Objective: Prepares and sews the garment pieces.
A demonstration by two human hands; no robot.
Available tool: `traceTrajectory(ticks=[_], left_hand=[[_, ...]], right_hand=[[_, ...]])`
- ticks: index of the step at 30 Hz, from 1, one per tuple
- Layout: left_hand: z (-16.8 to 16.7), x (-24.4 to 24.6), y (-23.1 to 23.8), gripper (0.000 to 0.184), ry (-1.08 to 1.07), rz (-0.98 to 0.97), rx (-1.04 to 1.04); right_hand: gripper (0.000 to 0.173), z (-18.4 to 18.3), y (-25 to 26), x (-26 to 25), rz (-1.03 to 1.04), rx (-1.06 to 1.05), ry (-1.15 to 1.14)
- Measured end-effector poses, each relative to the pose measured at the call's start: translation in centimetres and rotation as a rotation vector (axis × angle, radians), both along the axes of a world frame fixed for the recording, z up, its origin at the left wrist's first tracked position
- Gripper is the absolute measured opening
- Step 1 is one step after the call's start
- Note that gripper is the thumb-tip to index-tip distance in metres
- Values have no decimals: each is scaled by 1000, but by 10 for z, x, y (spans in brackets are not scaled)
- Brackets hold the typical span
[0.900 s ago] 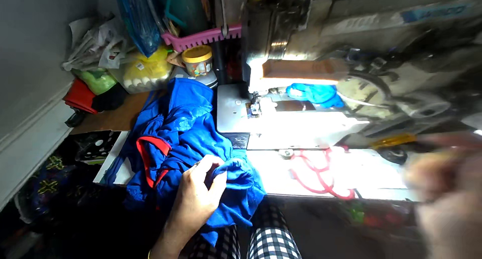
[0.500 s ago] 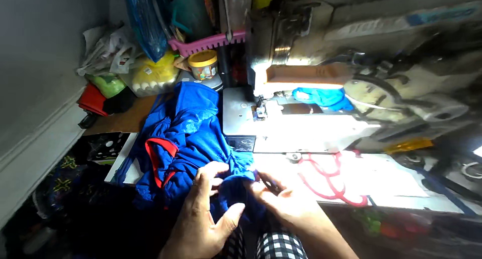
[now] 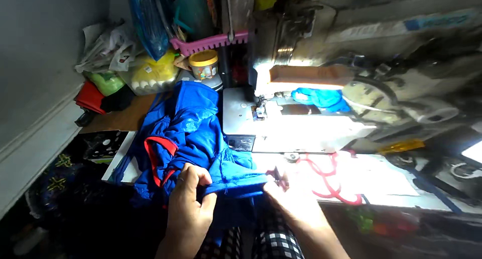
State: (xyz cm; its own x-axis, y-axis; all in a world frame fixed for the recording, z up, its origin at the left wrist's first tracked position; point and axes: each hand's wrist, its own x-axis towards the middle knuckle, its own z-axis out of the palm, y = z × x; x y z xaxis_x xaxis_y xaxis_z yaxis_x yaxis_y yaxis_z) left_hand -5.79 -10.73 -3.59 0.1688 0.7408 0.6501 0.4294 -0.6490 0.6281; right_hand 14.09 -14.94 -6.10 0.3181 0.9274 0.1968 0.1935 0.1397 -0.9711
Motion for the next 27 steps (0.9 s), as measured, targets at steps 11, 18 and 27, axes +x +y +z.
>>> traceTrajectory(ticks=[11,18,27], left_hand=[[16,9,3,19,114,-139,-116],[3,26,-1,21,200,-220,-39],[20,24,-1,29,-396,-407,-800]], right_hand=[[19,4,2,2,1,62,-181],[10,15,-5,8,186,8,51],[52,-3,-14,-1,-68,253,-350]])
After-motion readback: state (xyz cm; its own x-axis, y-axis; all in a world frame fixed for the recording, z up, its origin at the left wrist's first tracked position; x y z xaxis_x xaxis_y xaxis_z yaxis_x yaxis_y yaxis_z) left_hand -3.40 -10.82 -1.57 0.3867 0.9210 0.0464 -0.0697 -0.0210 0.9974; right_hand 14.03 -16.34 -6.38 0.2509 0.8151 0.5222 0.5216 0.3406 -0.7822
